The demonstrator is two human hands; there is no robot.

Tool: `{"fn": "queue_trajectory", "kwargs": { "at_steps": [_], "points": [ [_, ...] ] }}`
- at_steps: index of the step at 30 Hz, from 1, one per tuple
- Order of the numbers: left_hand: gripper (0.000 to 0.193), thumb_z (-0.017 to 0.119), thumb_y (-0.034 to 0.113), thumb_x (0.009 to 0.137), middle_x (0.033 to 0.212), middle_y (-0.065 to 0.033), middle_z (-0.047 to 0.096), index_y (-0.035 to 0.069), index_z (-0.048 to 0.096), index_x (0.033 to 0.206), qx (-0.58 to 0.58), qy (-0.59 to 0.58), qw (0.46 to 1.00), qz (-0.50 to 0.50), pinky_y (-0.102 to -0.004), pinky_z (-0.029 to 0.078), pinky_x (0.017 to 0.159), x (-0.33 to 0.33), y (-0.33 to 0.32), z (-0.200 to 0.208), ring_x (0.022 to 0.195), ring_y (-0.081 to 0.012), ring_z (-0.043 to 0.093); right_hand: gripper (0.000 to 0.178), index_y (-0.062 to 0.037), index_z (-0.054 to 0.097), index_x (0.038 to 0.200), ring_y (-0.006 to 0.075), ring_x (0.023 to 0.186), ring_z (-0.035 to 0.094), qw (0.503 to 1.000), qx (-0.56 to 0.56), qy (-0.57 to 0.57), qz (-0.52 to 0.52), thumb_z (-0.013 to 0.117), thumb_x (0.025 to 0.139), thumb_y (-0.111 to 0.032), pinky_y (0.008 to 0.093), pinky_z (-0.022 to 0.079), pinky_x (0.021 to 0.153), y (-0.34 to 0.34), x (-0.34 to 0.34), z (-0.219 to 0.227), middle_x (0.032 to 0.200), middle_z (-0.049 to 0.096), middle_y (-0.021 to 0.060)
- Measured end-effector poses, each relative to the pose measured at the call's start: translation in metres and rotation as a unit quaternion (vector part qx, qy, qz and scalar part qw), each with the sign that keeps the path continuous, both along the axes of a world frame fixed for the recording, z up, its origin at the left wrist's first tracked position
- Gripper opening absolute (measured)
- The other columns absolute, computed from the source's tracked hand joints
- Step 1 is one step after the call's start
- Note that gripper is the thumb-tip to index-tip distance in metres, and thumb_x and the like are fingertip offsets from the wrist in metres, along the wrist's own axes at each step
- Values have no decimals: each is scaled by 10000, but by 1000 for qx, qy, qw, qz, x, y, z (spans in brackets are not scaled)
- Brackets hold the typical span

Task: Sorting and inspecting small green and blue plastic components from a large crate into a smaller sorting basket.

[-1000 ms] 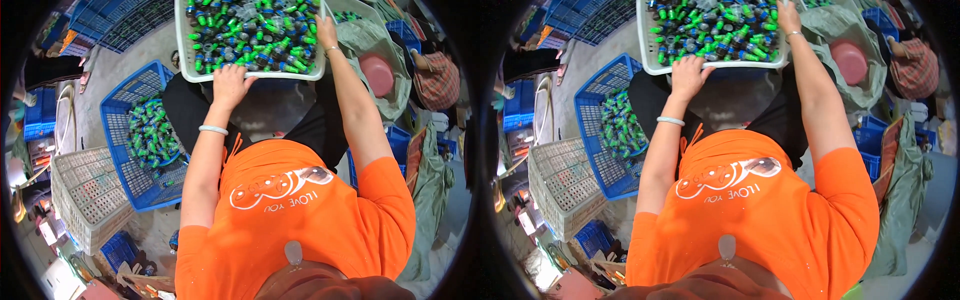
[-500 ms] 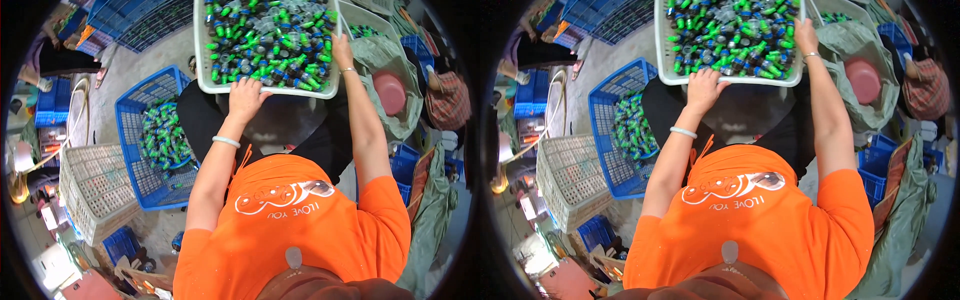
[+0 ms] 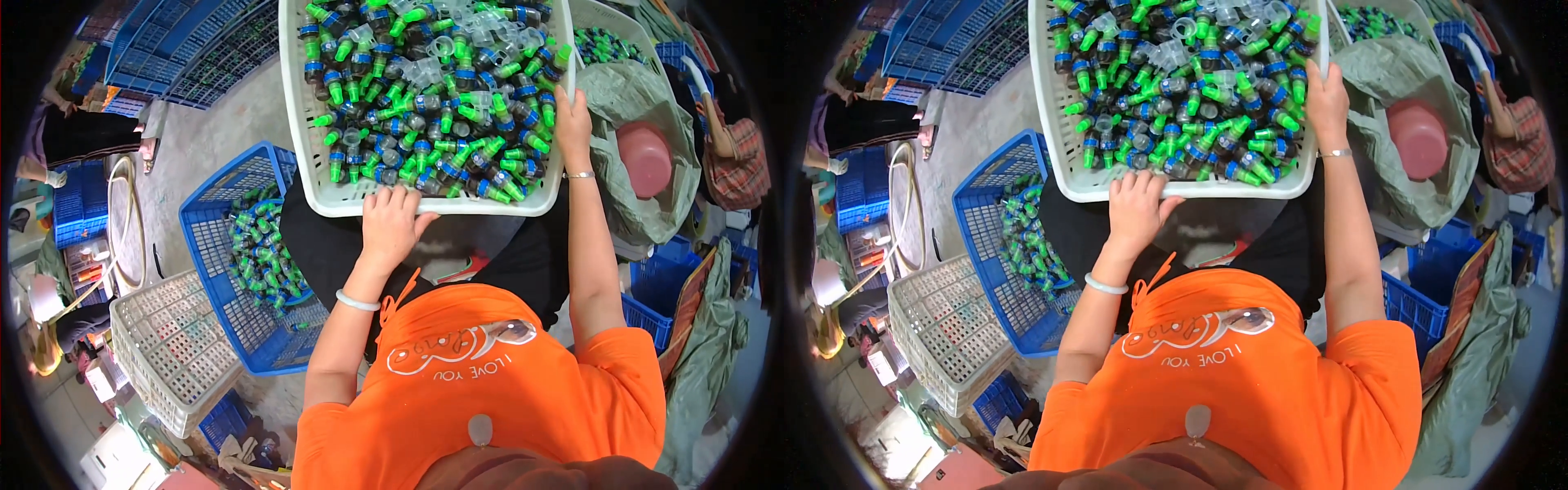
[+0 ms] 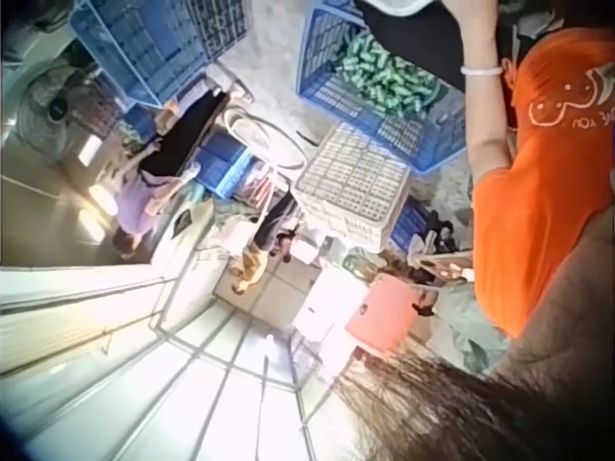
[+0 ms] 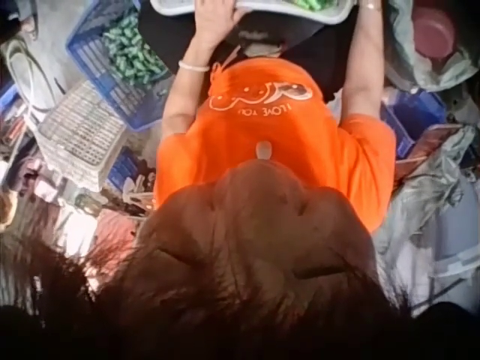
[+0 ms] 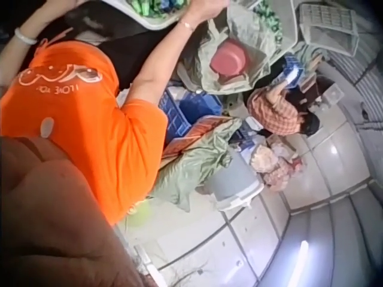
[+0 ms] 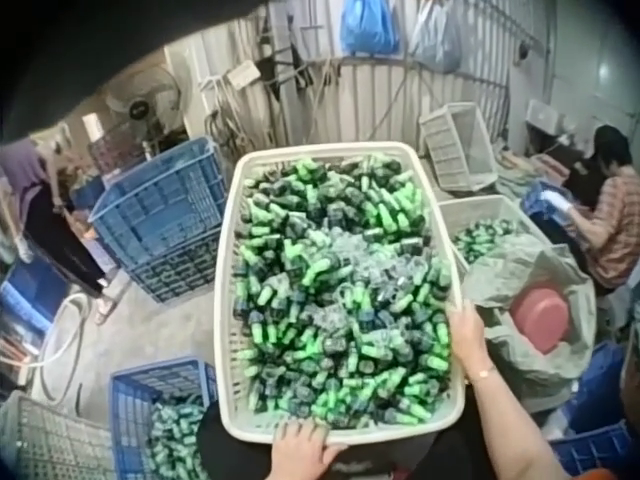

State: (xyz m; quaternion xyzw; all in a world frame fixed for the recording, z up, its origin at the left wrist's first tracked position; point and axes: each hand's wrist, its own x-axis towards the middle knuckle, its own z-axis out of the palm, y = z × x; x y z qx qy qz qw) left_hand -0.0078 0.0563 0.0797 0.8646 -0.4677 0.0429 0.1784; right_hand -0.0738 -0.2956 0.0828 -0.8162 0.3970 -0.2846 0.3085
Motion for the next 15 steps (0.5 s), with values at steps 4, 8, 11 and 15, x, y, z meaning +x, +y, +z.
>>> {"fn": "queue_trajectory", "kwargs": {
  "at_steps": [4, 8, 11, 15],
  "points": [
    [378, 706, 370, 770, 921, -83, 572, 96, 624, 1017, -12, 60, 998, 11, -399, 404, 744, 3, -9, 4, 874, -278, 534, 380, -81, 562, 1097, 350, 959, 540, 974, -208, -85, -9, 594, 890, -399, 424, 406, 858, 2, 1, 5, 962, 595, 160],
    [393, 743, 319, 745, 933, -112, 571, 76, 615, 1025, -77, 87, 992, 39, -416, 424, 766, 17, -50, 10, 894, -297, 533, 391, -110, 581, 1101, 287, 992, 481, 909, -395, -98, 90, 670, 830, -377, 430, 353, 908, 54, 12, 41, 1010, 544, 103],
    [403, 765, 285, 723, 946, -132, 572, 54, 605, 1012, -15, 60, 998, 25, -429, 434, 788, 14, -76, 15, 916, -312, 537, 428, -93, 579, 1136, 296, 1028, 490, 901, -394, -25, 181, 706, 802, -329, 461, 342, 920, 92, 28, 64, 1057, 559, 99],
    [339, 750, 203, 692, 881, -175, 593, 18, 569, 910, 11, 130, 990, 52, -474, 450, 758, 21, -70, 7, 879, -360, 577, 444, -102, 609, 1103, 298, 1040, 498, 888, -385, 132, 216, 734, 747, -336, 469, 350, 926, 113, 55, 56, 1051, 557, 92]
  ]
}}
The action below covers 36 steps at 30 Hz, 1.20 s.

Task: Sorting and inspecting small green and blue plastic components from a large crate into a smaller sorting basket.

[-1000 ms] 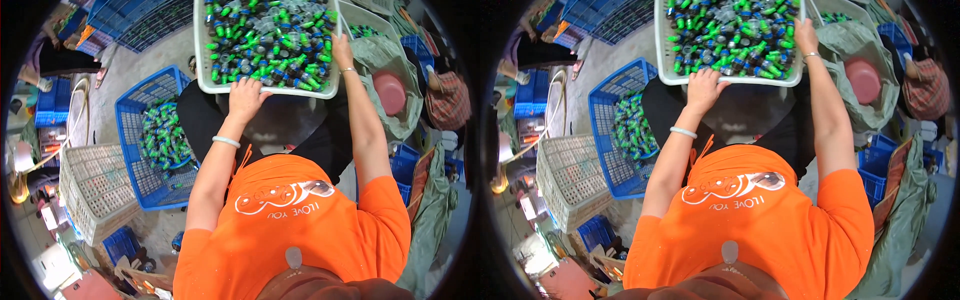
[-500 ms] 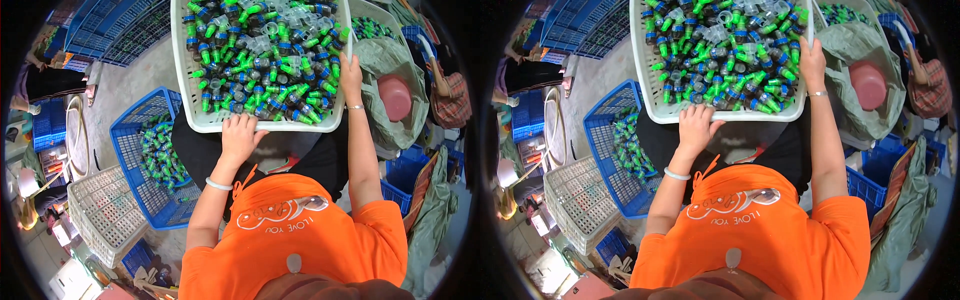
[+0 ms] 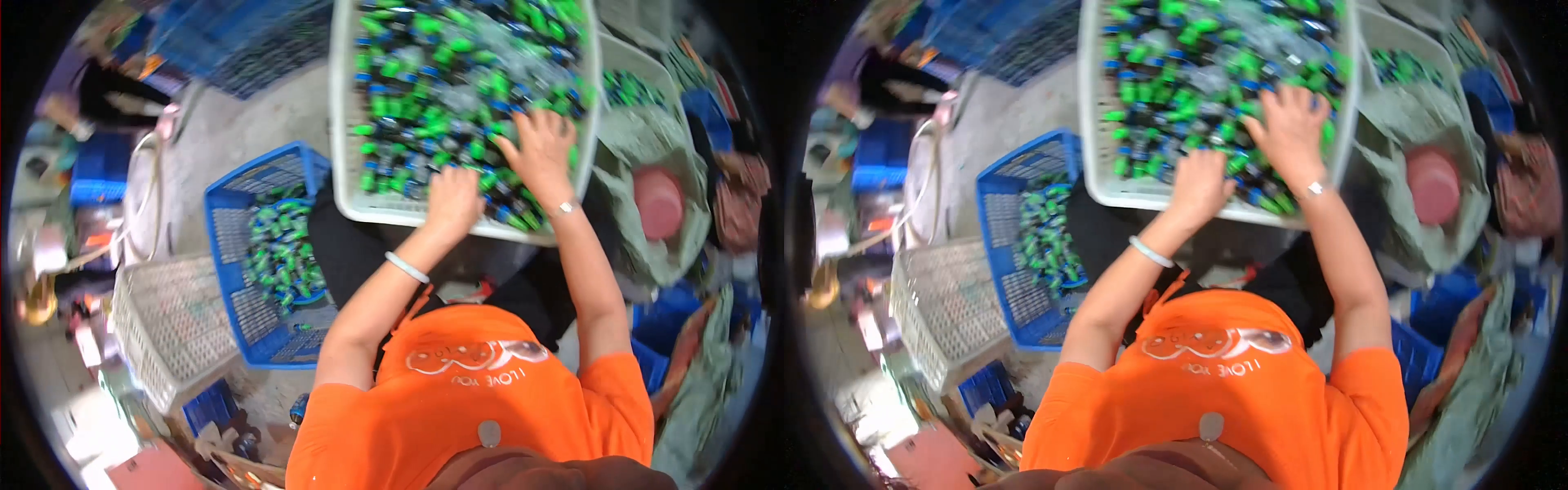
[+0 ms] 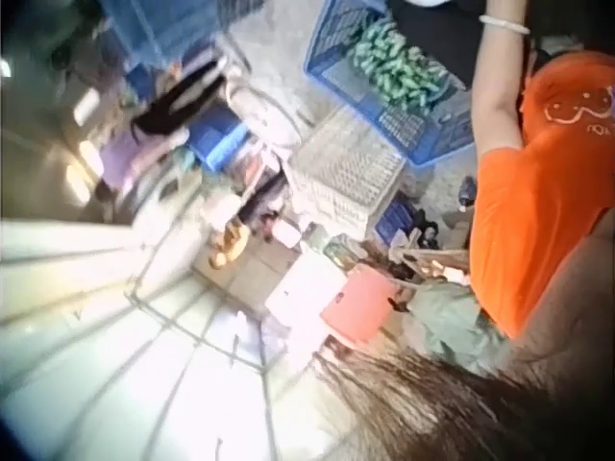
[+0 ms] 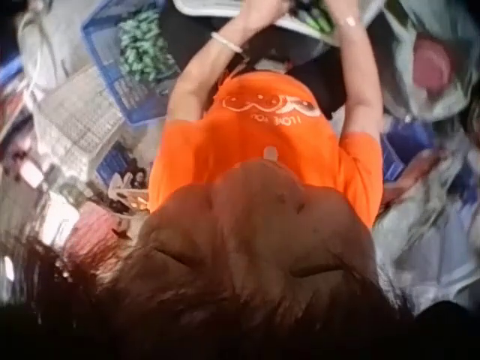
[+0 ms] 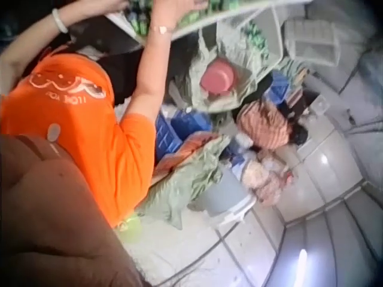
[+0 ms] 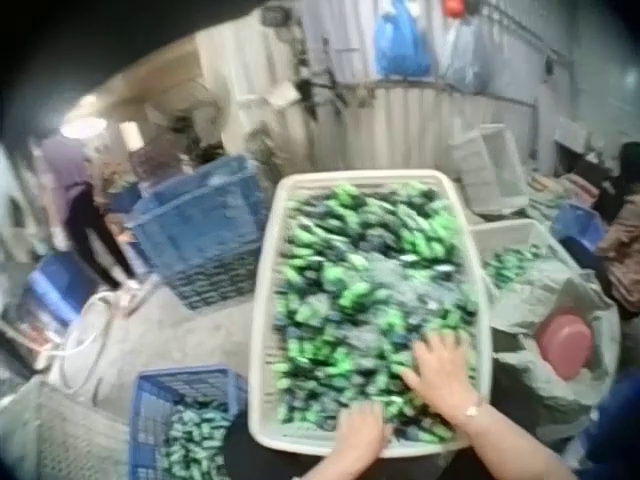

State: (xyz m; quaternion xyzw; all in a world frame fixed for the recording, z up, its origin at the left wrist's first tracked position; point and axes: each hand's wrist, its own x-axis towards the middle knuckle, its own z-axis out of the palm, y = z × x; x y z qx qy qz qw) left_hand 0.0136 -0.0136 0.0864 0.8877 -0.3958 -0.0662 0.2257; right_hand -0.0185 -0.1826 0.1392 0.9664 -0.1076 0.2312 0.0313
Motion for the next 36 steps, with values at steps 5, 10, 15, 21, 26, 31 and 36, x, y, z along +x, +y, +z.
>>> {"fn": "queue_trajectory", "kwargs": {
  "at_steps": [5, 10, 15, 21, 26, 31, 36],
  "points": [
    [420, 676, 179, 770, 1056, -221, 581, 10, 548, 1132, -200, 102, 972, 65, -468, 456, 846, -3, 44, 2, 998, -408, 552, 418, -82, 606, 1123, 344, 1032, 531, 998, -7, 5, 57, 722, 735, -186, 481, 398, 896, 4, -19, 11, 1085, 567, 145],
    [365, 593, 110, 872, 1009, -160, 559, 44, 491, 1216, -366, 69, 924, 89, -396, 457, 827, -19, 87, 12, 924, -333, 558, 289, -80, 583, 1091, 347, 1210, 462, 994, -40, 60, 87, 630, 808, -105, 463, 398, 944, -32, -15, -21, 1284, 511, 152],
    [356, 542, 96, 921, 922, -77, 503, 60, 407, 1248, -406, 377, 816, 164, -305, 464, 630, -33, 116, 18, 669, -157, 533, 159, -47, 557, 1039, 356, 1205, 467, 988, -25, -67, 138, 567, 881, -51, 483, 384, 953, -57, 5, -16, 1299, 508, 145],
    [324, 544, 99, 928, 887, -50, 489, 78, 387, 1212, -442, 375, 801, 150, -257, 439, 576, -30, 105, 2, 624, -93, 496, 117, -24, 538, 1025, 361, 1150, 504, 981, -23, -69, 180, 539, 908, -32, 464, 397, 937, -49, 24, -1, 1241, 539, 157],
    [292, 556, 117, 929, 874, -48, 493, 80, 407, 1177, -444, 375, 801, 145, -267, 446, 604, -27, 109, 8, 665, -97, 500, 176, -10, 538, 1072, 381, 1074, 527, 937, 308, 76, 149, 548, 897, -29, 429, 423, 902, -13, 9, 8, 1171, 555, 180],
    [286, 568, 128, 926, 910, -56, 498, 63, 417, 1160, -402, 375, 824, 136, -273, 455, 632, -28, 108, 18, 708, -101, 502, 294, 10, 515, 1174, 354, 963, 564, 901, 228, 82, 361, 568, 890, -48, 402, 443, 838, 51, -20, 26, 1087, 571, 184],
    [291, 577, 123, 919, 953, -71, 504, 45, 421, 1152, -391, 347, 849, 78, -285, 461, 670, -30, 106, 18, 754, -123, 518, 345, 7, 489, 1237, 229, 786, 560, 854, 305, 115, 406, 534, 911, -96, 341, 438, 716, 81, -26, 38, 900, 574, 122]
  ]
}}
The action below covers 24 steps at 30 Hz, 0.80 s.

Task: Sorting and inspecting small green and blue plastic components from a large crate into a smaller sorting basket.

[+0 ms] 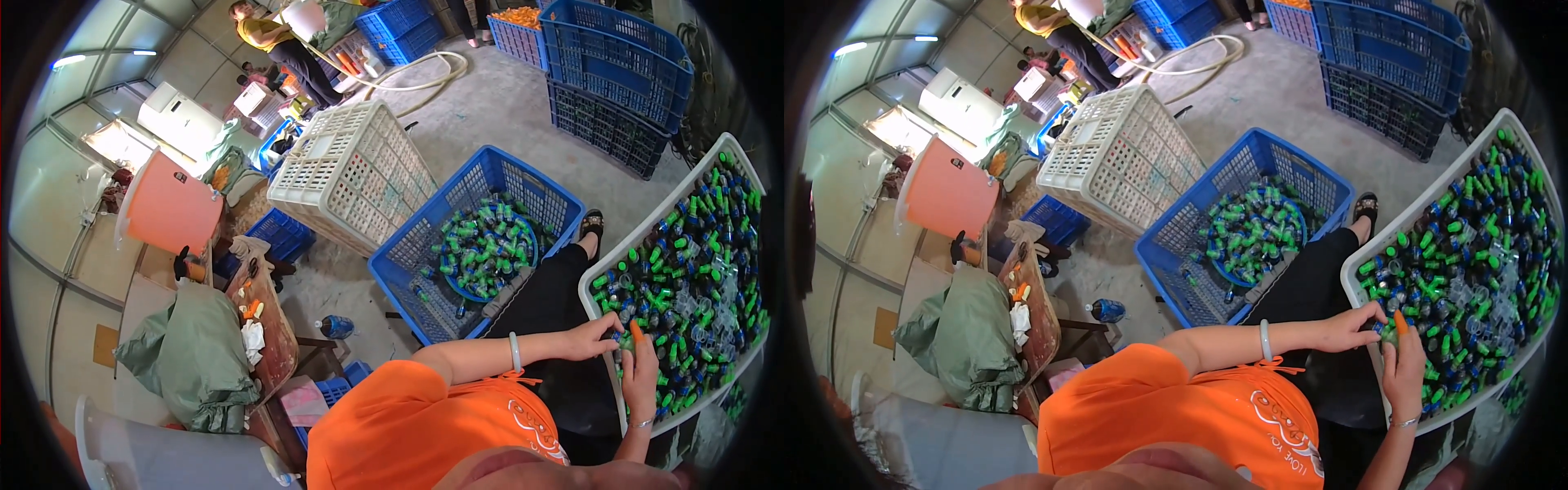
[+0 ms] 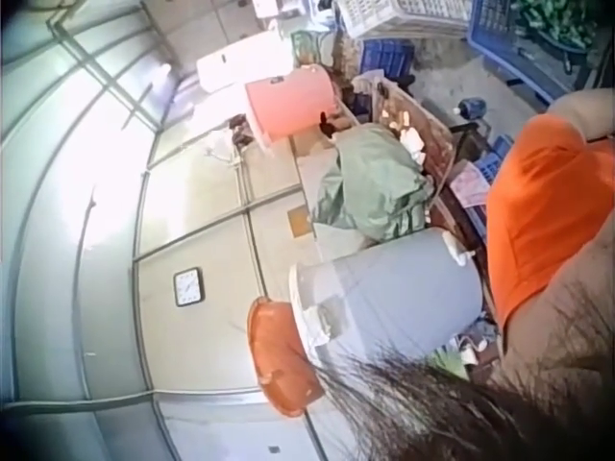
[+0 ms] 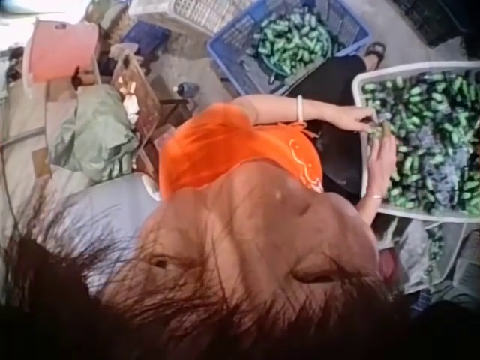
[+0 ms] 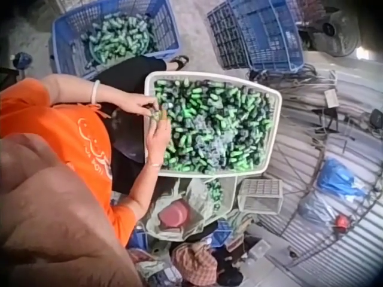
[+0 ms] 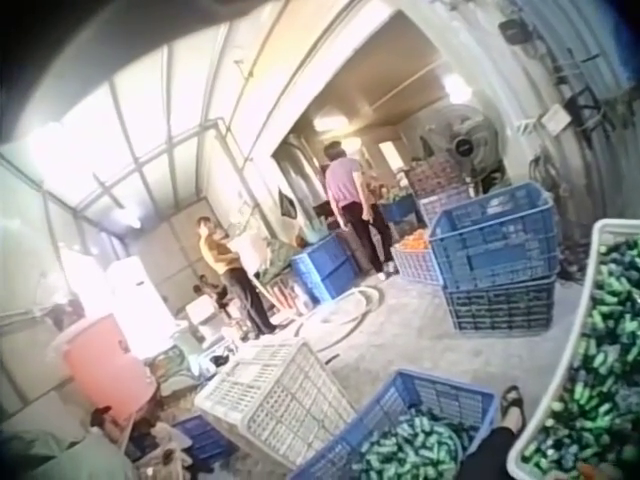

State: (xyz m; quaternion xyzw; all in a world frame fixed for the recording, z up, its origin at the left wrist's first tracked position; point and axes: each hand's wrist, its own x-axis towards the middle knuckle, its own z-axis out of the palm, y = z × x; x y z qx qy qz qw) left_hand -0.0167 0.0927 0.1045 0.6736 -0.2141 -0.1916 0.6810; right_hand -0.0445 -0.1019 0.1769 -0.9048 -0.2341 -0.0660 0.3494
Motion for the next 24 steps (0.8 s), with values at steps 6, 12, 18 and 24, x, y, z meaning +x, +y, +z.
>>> {"fn": "queue_trajectory", "kwargs": {
  "at_steps": [6, 12, 18, 24],
  "points": [
    [331, 587, 122, 913, 987, -85, 505, 31, 397, 1168, 14, -133, 991, -9, -295, 459, 744, -4, -11, 11, 825, -137, 522, 311, -36, 505, 1236, 115, 713, 504, 933, 255, 240, -77, 475, 951, -157, 273, 406, 616, 4, 2, -2, 779, 517, 15],
    [340, 571, 121, 925, 981, -94, 496, 27, 362, 1176, 99, -250, 962, 54, -304, 456, 785, -17, -15, 23, 855, -150, 522, 252, -43, 521, 1156, 83, 714, 494, 840, 377, 370, -122, 527, 935, -164, 261, 379, 581, 9, -6, -3, 745, 474, -22],
    [280, 538, 130, 950, 989, -94, 493, 24, 361, 1139, -48, 19, 998, -46, -295, 449, 812, 0, 8, 24, 891, -161, 525, 203, -19, 544, 963, 101, 680, 501, 998, 42, 31, 26, 634, 834, -147, 277, 374, 564, 4, 5, 4, 756, 512, 56],
    [260, 554, 134, 945, 1012, -67, 481, 31, 390, 1119, -17, -90, 996, -9, -272, 442, 800, -16, 6, 11, 899, -132, 503, 242, -4, 543, 889, 230, 658, 539, 960, 109, 256, -23, 685, 775, -164, 351, 414, 592, -10, 3, -30, 789, 558, 130]
  ]
}}
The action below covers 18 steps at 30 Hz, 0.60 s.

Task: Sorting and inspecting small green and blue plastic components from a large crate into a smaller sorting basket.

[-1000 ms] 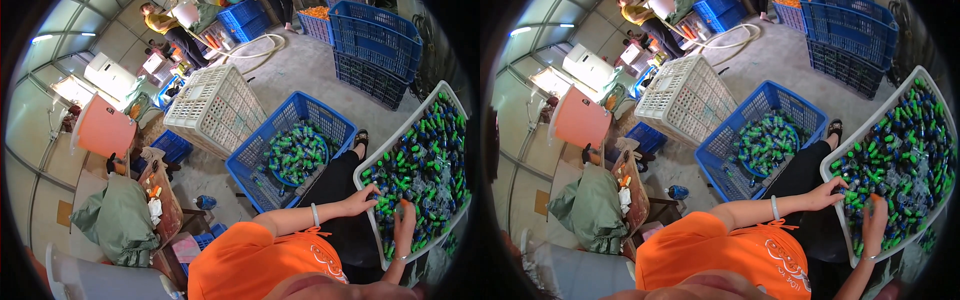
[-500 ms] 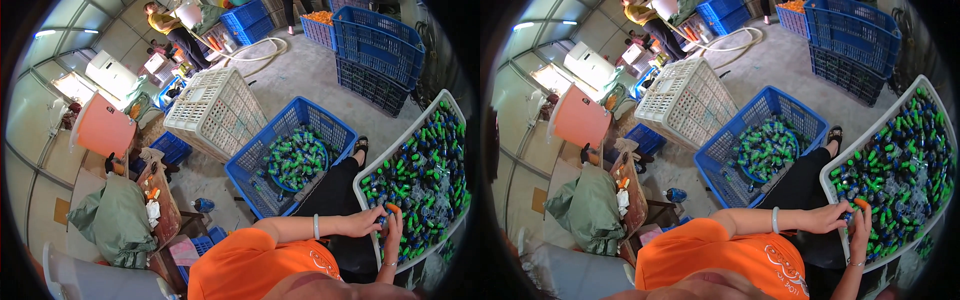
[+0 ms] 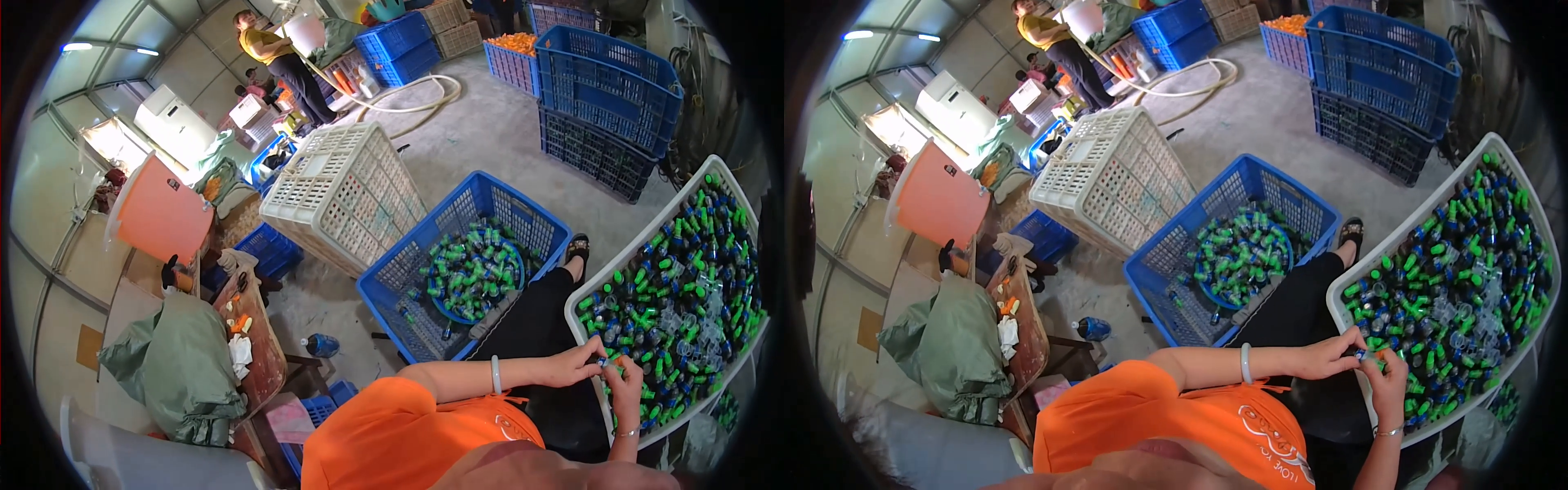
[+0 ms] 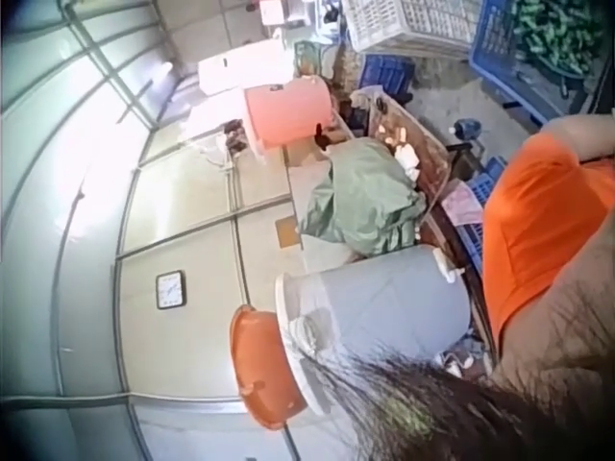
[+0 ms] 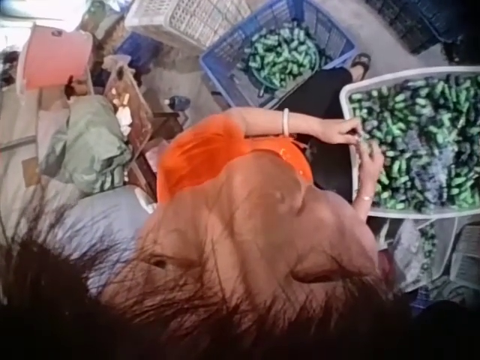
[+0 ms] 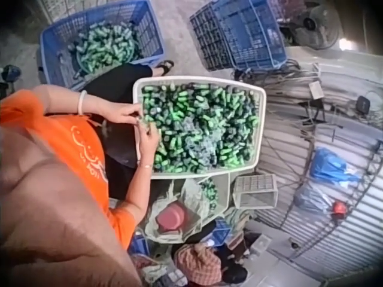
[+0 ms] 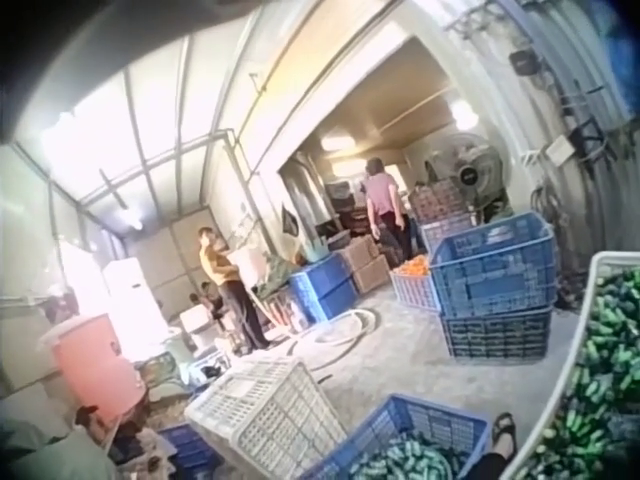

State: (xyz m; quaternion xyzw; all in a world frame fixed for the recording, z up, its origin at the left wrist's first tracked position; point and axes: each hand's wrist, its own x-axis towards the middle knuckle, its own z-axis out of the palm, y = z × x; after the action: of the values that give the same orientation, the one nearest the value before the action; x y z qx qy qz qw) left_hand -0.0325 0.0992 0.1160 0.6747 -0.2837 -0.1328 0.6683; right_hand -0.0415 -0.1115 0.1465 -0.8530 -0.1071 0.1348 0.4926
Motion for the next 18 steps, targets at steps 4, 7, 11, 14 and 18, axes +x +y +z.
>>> {"fn": "queue_trajectory", "kwargs": {
  "at_steps": [4, 7, 11, 14, 18],
  "points": [
    [286, 584, 140, 927, 1023, -59, 480, 31, 405, 1122, -30, 105, 994, -28, -274, 436, 811, -3, -3, -5, 923, -132, 489, 266, 8, 552, 898, 314, 693, 564, 997, -50, -64, 0, 696, 776, -179, 393, 436, 619, 8, -14, 24, 821, 588, 159],
    [303, 620, 141, 905, 1028, -55, 492, 39, 430, 1118, -39, 70, 994, -70, -283, 433, 832, 1, -2, -8, 941, -134, 482, 280, 24, 574, 938, 360, 770, 586, 975, -115, -185, 38, 683, 795, -192, 403, 459, 672, 14, -21, 46, 880, 604, 189],
    [316, 674, 63, 833, 1088, -80, 498, 59, 512, 1104, -24, 26, 999, -28, -315, 406, 928, -4, 5, -7, 1030, -174, 489, 275, 10, 603, 914, 330, 735, 602, 987, -49, -153, -22, 676, 810, -233, 374, 457, 655, 18, -24, 17, 822, 624, 170],
    [351, 669, 85, 836, 1060, -136, 514, 26, 484, 1129, 36, -33, 999, 15, -326, 444, 886, -11, 16, 10, 998, -214, 541, 223, -23, 644, 815, 114, 651, 540, 987, 131, 84, -40, 615, 864, -239, 301, 428, 599, 26, -20, 1, 692, 594, 50],
    [347, 641, 46, 864, 1097, -98, 509, 24, 480, 1170, 73, 165, 983, -11, -301, 446, 894, -8, 43, 2, 1022, -173, 530, 274, -35, 642, 884, 156, 649, 585, 970, 91, 216, -69, 621, 882, -309, 317, 445, 615, 41, -18, 2, 699, 621, 66]
  ]
}}
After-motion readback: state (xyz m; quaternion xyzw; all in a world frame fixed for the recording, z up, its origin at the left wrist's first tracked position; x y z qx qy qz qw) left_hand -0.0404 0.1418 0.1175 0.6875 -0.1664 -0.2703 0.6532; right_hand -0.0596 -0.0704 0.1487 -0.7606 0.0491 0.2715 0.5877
